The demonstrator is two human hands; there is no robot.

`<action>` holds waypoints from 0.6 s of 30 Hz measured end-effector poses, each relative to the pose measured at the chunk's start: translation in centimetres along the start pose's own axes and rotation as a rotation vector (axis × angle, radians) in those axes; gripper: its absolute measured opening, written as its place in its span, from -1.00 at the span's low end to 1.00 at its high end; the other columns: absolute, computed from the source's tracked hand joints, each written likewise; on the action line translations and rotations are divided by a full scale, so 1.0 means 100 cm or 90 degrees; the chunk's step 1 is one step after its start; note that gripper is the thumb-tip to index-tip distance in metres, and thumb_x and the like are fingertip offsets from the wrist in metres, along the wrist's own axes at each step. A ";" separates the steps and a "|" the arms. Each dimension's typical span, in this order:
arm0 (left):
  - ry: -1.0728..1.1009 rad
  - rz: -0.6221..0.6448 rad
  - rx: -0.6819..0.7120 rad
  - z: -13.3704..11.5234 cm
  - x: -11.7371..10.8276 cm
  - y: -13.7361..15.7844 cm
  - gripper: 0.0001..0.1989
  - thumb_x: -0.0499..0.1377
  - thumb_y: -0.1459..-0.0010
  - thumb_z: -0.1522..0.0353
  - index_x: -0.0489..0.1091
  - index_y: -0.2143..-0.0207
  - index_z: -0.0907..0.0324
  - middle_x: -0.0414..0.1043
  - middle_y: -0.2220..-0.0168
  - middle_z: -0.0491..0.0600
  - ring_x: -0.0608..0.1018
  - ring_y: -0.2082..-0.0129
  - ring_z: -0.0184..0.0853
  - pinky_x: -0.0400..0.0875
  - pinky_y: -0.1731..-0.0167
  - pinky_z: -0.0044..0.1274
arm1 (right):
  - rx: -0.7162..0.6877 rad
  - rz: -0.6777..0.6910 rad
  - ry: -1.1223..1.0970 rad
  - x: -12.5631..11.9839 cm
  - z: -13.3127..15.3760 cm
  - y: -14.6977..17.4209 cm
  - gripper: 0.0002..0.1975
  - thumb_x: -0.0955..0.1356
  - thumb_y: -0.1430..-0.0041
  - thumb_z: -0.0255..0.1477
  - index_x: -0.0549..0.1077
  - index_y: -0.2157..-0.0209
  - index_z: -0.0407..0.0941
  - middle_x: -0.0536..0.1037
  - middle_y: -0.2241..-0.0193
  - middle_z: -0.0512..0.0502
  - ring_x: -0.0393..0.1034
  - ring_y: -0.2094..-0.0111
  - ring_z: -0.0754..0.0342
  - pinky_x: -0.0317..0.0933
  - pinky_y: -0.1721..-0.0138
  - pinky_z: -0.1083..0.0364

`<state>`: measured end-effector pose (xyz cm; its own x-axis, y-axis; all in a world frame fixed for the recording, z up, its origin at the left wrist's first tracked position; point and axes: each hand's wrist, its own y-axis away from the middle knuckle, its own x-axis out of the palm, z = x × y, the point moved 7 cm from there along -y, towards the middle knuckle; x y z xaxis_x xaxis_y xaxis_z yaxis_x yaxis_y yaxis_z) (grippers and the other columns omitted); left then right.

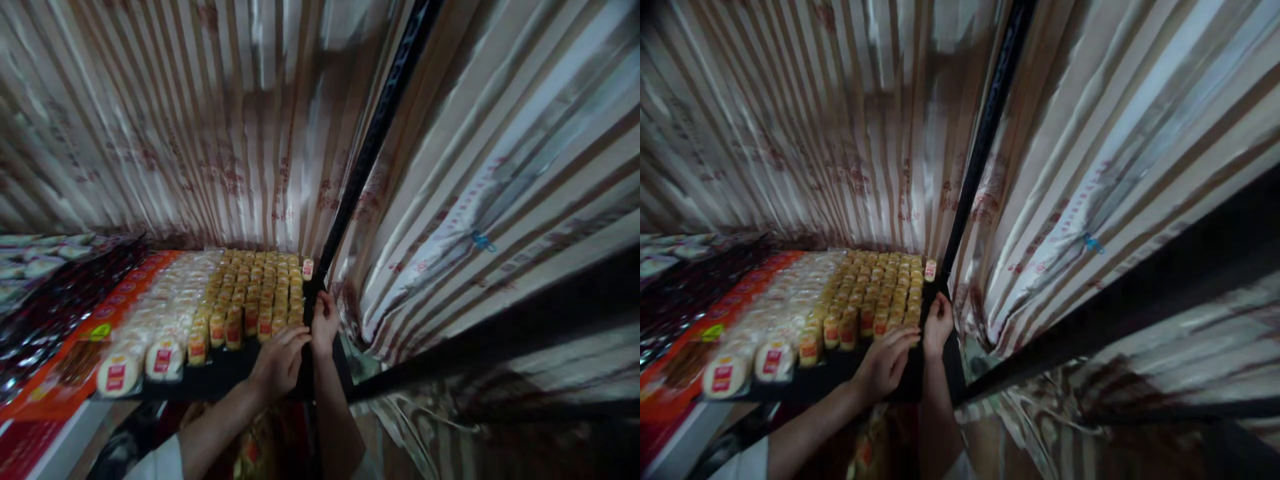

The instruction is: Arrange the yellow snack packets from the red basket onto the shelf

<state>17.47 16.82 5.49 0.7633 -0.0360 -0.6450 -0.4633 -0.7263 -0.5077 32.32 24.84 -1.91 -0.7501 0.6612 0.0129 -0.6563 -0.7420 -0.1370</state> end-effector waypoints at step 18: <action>0.101 0.181 -0.847 0.076 0.033 0.312 -0.74 0.04 -0.05 0.53 0.49 0.27 0.22 0.52 0.16 0.06 0.51 0.10 -0.29 0.32 0.07 -0.52 | 0.138 0.684 0.424 -0.020 -0.105 0.306 -0.74 0.24 -0.08 -0.53 0.49 0.21 -0.12 0.58 0.22 -0.15 0.45 0.16 0.00 0.25 0.10 0.06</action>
<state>2.12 -0.77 -16.84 0.8001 -0.3052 -0.5165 0.0983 -0.7825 0.6148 14.66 1.98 -16.54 -0.7645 -0.3970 -0.5078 0.2035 -0.8962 0.3943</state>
